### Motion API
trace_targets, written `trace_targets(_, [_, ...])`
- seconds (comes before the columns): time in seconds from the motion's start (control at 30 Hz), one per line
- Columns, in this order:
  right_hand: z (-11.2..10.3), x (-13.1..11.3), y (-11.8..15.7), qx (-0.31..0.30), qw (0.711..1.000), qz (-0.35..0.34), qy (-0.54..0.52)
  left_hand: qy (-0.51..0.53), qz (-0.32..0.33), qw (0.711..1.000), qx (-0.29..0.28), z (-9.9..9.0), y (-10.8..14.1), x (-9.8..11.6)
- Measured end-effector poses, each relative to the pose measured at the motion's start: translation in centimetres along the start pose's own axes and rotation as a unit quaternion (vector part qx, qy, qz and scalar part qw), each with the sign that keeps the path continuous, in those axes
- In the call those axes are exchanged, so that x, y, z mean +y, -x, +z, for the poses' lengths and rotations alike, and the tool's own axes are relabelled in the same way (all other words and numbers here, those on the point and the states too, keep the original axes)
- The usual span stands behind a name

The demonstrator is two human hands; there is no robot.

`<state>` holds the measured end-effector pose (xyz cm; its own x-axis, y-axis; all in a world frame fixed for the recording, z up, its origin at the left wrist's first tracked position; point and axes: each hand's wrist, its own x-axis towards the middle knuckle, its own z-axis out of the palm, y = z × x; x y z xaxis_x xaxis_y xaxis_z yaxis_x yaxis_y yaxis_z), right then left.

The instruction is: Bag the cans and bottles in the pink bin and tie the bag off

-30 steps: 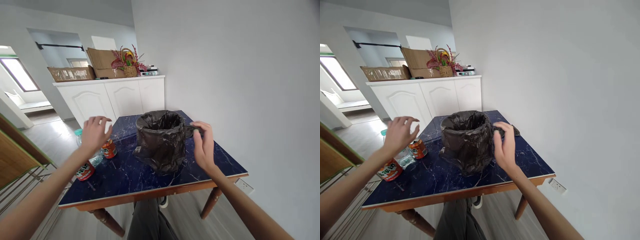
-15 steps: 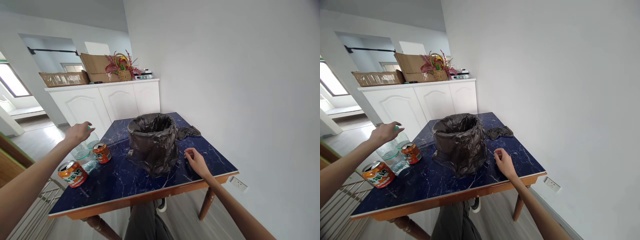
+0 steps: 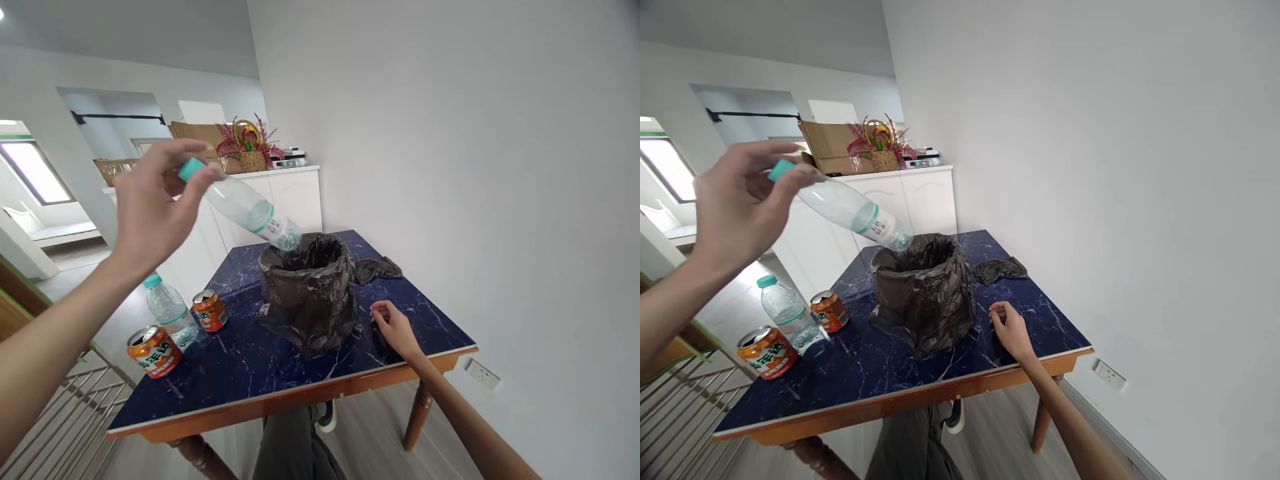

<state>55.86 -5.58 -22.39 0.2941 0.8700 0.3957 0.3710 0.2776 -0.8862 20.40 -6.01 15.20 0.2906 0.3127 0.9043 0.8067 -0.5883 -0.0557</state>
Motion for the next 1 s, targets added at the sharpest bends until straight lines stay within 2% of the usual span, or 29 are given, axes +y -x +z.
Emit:
trace_targets(0.1, [0.0, -0.1, 0.0, 0.000, 1.000, -0.003, -0.001, 0.079, 0.024, 0.996, -0.033, 0.6, 0.9, 3.3])
trace_targets(0.2, [0.0, -0.2, 0.0, -0.003, 1.000, -0.005, -0.004, 0.132, 0.031, 0.983, -0.121, 2.7, 2.4, 4.4])
trace_targets(0.37, [0.0, -0.2, 0.1, -0.009, 1.000, -0.006, -0.004, 0.131, 0.020, 0.947, -0.292, 6.4, 4.2, 2.9])
trace_targets(0.5, [0.0, -0.3, 0.1, -0.011, 1.000, -0.008, -0.004, 0.120, 0.010, 0.912, -0.392, 7.2, 4.3, 2.0])
trace_targets(0.6, [0.0, -0.3, 0.1, -0.011, 1.000, -0.008, -0.005, 0.114, -0.025, 0.893, -0.433, 6.6, 3.8, 1.9])
trace_targets(0.67, [0.0, -0.3, 0.2, -0.012, 1.000, -0.008, -0.005, 0.102, -0.048, 0.903, -0.415, 6.1, 3.5, 1.4])
trace_targets(0.73, [0.0, -0.3, 0.2, -0.013, 1.000, -0.008, -0.005, 0.072, -0.054, 0.927, -0.363, 5.6, 3.2, 0.0])
trace_targets(0.83, [-0.1, -0.3, 0.2, -0.015, 1.000, -0.007, -0.003, -0.026, -0.066, 0.952, -0.297, 4.8, 3.2, -3.9])
trace_targets(0.9, [-0.1, -0.3, 0.3, -0.016, 1.000, -0.006, -0.002, -0.111, -0.086, 0.947, -0.290, 4.0, 3.6, -7.5])
trace_targets(1.0, [-0.1, -0.1, 0.3, -0.018, 1.000, -0.004, -0.003, -0.198, -0.137, 0.913, -0.330, 2.3, 5.2, -13.0])
